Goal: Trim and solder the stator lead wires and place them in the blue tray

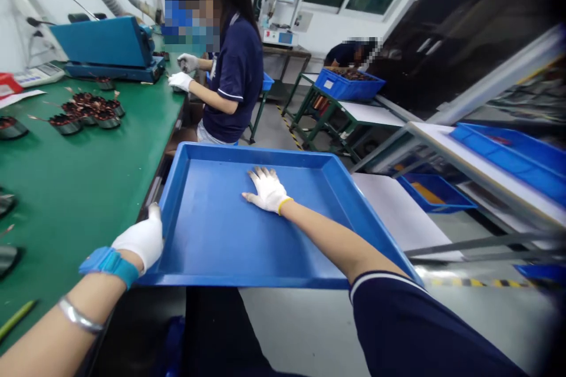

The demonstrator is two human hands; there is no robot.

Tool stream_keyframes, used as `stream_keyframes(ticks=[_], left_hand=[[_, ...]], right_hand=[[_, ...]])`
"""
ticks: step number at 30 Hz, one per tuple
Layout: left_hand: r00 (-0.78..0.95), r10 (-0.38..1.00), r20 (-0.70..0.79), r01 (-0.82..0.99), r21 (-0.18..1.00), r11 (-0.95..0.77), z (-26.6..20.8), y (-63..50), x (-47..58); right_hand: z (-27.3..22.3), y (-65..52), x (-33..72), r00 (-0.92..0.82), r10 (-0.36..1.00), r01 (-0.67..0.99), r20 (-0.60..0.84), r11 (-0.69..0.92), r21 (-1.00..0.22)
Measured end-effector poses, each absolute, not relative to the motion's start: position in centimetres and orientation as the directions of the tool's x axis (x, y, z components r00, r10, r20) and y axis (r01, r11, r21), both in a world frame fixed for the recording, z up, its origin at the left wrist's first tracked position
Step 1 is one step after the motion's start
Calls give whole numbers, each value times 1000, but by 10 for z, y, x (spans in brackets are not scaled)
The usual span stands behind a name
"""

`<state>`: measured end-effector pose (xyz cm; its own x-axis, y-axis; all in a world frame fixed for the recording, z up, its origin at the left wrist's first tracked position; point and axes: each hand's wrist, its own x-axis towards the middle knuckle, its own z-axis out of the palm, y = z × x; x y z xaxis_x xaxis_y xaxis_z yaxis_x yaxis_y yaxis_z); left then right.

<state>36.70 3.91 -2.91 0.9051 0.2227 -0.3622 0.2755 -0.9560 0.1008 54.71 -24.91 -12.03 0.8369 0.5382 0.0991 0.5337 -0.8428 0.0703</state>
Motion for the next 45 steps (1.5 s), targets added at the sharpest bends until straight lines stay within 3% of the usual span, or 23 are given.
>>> stream_keyframes(ticks=[4, 8, 11, 14, 21, 24, 34, 45], left_hand=[[857, 269, -439, 306, 14, -952, -18, 35, 368], [903, 262, -341, 272, -21, -962, -6, -1, 353], [957, 17, -290, 49, 104, -993, -12, -44, 333], [954, -133, -268, -70, 231, -970, -27, -72, 318], [936, -272, -223, -181, 357, -916, -49, -72, 315], [923, -304, -237, -197, 386, -901, -52, -72, 317], [929, -255, -267, -149, 361, -921, -44, -67, 311], [981, -145, -130, -86, 377, -922, -50, -60, 306]], right_hand=[[-126, -247, 542, 846, 521, 520, 111, -853, 44], [-127, -245, 537, 854, 510, 509, 101, -860, 43], [-123, -245, 536, 854, 513, 509, 82, -858, 67], [-115, -243, 542, 842, 539, 533, 36, -840, 102], [-115, -229, 573, 674, 738, 733, -38, -661, 161], [-124, -232, 580, 646, 763, 757, -39, -633, 159], [-135, -219, 571, 689, 718, 711, 99, -696, 104], [-135, -213, 566, 666, 735, 734, 131, -676, 59]])
